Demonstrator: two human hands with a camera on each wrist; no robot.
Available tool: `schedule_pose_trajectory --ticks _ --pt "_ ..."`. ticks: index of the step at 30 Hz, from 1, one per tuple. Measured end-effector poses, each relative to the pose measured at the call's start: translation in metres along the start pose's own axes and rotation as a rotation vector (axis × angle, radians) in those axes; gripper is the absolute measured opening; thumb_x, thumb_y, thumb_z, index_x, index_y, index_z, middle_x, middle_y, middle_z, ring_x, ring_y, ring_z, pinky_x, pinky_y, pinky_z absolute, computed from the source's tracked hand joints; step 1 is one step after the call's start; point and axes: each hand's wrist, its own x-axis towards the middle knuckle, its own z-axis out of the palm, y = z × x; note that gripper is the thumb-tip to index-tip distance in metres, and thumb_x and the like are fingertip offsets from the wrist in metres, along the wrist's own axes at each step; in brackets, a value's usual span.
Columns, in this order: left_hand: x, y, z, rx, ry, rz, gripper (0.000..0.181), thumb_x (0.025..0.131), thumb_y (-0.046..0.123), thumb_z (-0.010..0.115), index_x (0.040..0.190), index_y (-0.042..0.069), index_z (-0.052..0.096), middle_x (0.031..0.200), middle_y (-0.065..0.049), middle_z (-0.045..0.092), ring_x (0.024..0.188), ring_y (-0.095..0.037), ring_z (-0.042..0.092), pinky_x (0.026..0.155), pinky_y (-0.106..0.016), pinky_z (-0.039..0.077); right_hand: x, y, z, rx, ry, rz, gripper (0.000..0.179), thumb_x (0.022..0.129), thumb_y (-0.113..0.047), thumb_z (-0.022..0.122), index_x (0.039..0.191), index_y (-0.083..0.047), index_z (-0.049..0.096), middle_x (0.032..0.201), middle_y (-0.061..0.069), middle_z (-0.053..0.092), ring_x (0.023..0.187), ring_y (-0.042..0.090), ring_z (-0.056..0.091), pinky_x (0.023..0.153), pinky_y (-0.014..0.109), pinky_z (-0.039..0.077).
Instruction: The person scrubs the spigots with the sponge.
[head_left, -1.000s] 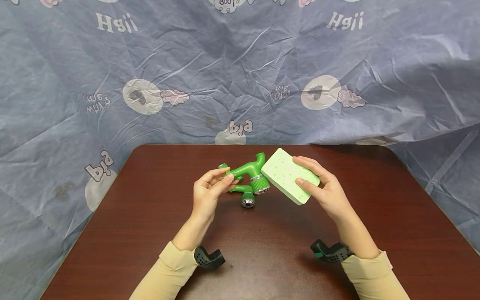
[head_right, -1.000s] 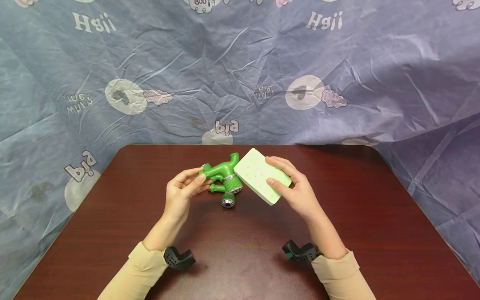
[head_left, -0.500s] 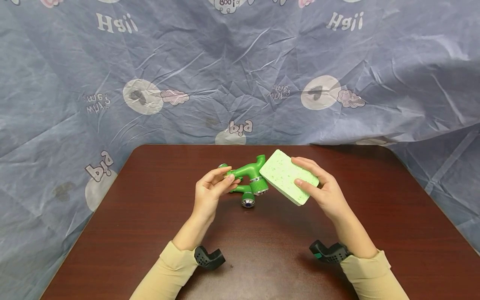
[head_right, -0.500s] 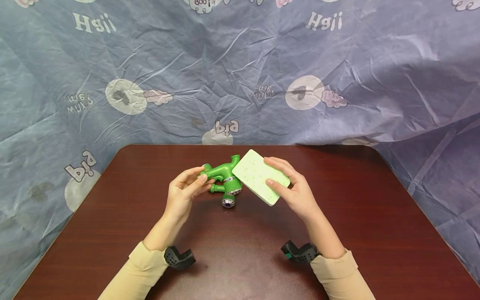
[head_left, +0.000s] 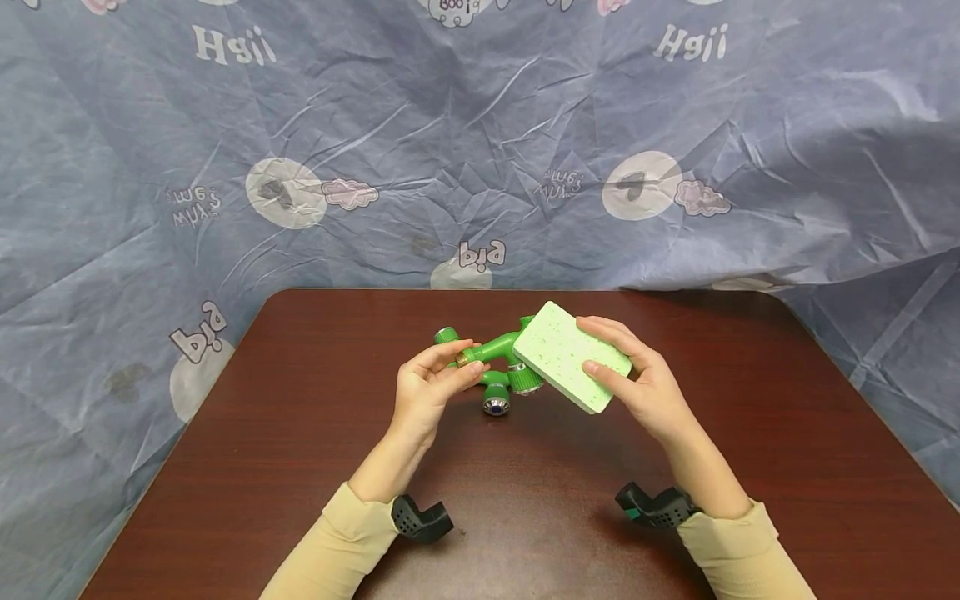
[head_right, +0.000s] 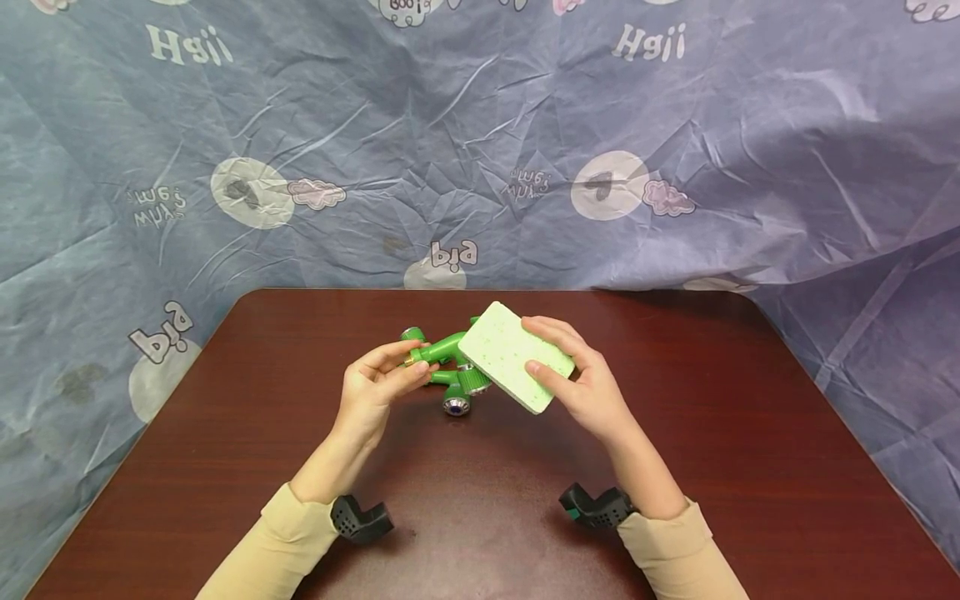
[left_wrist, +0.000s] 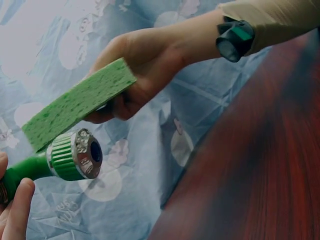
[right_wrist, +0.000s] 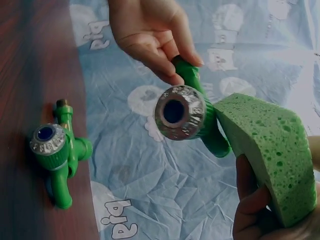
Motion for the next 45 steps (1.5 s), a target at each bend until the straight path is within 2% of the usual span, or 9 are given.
schedule_pose_trajectory --ticks 4,6,11,17,25,29,32,38,45 --pt "0.0001 0.0021 0.0 -0.004 0.011 0.023 0.033 0.078 -0.016 0.064 0.1 0.008 0.07 0.099 -0.013 0.068 0.076 -0.025 0.069 0.074 -0.038 0.056 0.0004 -0.0006 -0.0032 0.008 0.027 -0.001 0.045 0.087 0.011 0.057 0.13 0.003 0.051 0.133 0.009 0.048 0.105 0.017 0.049 0.071 0.016 0.048" --pt "0.0005 0.0034 -0.0011 -0.009 0.02 0.038 0.033 0.078 -0.016 0.063 0.099 0.009 0.071 0.097 -0.013 0.068 0.075 -0.025 0.069 0.072 -0.033 0.057 0.0004 -0.0002 -0.0055 0.021 0.038 0.006 0.045 0.087 0.011 0.056 0.131 0.003 0.051 0.134 0.008 0.047 0.103 0.017 0.049 0.069 0.016 0.048" --pt "0.0012 0.0063 -0.0017 -0.045 0.032 0.056 0.029 0.081 -0.015 0.062 0.1 0.006 0.069 0.094 -0.012 0.069 0.074 -0.022 0.07 0.07 -0.03 0.057 0.0007 0.002 -0.0075 0.004 0.031 0.011 0.045 0.087 0.009 0.057 0.131 0.002 0.051 0.134 0.008 0.047 0.102 0.017 0.049 0.068 0.016 0.048" --pt "0.0013 0.0062 -0.0011 -0.095 0.029 0.074 0.025 0.082 -0.011 0.063 0.106 -0.004 0.064 0.093 -0.013 0.069 0.076 -0.023 0.07 0.07 -0.031 0.057 0.0007 0.0066 -0.0055 -0.028 0.007 0.018 0.045 0.087 0.009 0.058 0.13 0.003 0.051 0.133 0.007 0.048 0.105 0.015 0.05 0.07 0.015 0.048" --pt "0.0017 0.0053 -0.0034 -0.065 0.01 0.102 0.029 0.083 -0.009 0.064 0.111 -0.003 0.065 0.094 -0.01 0.069 0.075 -0.022 0.07 0.068 -0.032 0.057 0.0007 0.0069 -0.0021 -0.021 -0.006 0.029 0.044 0.087 0.009 0.057 0.13 0.004 0.051 0.133 0.007 0.048 0.104 0.015 0.05 0.071 0.016 0.048" --pt "0.0018 0.0061 -0.0037 -0.058 0.01 0.081 0.037 0.079 -0.014 0.065 0.113 0.001 0.067 0.102 -0.012 0.068 0.077 -0.021 0.07 0.07 -0.032 0.057 0.0011 0.0057 -0.0024 -0.022 0.004 0.052 0.044 0.088 0.008 0.058 0.131 0.002 0.051 0.133 0.006 0.048 0.104 0.014 0.051 0.07 0.016 0.048" --pt "0.0019 0.0064 -0.0036 -0.05 0.012 0.062 0.043 0.076 -0.019 0.064 0.115 -0.001 0.066 0.108 -0.013 0.066 0.078 -0.021 0.069 0.07 -0.031 0.057 0.0012 0.0055 -0.003 -0.027 0.01 0.066 0.043 0.088 0.006 0.058 0.131 0.002 0.052 0.132 0.005 0.049 0.103 0.014 0.051 0.069 0.016 0.048" --pt "0.0028 0.0069 -0.0042 0.045 0.016 0.071 0.043 0.075 -0.02 0.064 0.117 -0.016 0.055 0.1 -0.007 0.069 0.077 -0.018 0.069 0.068 -0.029 0.057 0.0009 0.0064 -0.0035 -0.034 0.009 0.076 0.043 0.088 0.006 0.058 0.131 0.001 0.052 0.132 0.005 0.049 0.103 0.014 0.051 0.07 0.016 0.048" --pt "0.0047 0.0077 -0.0075 0.216 0.043 0.097 0.038 0.073 -0.014 0.071 0.11 -0.015 0.059 0.095 -0.002 0.069 0.078 -0.014 0.067 0.066 -0.02 0.054 0.0009 0.0035 -0.006 -0.006 0.028 0.068 0.043 0.088 0.006 0.058 0.131 0.002 0.052 0.132 0.005 0.049 0.1 0.015 0.051 0.067 0.016 0.048"
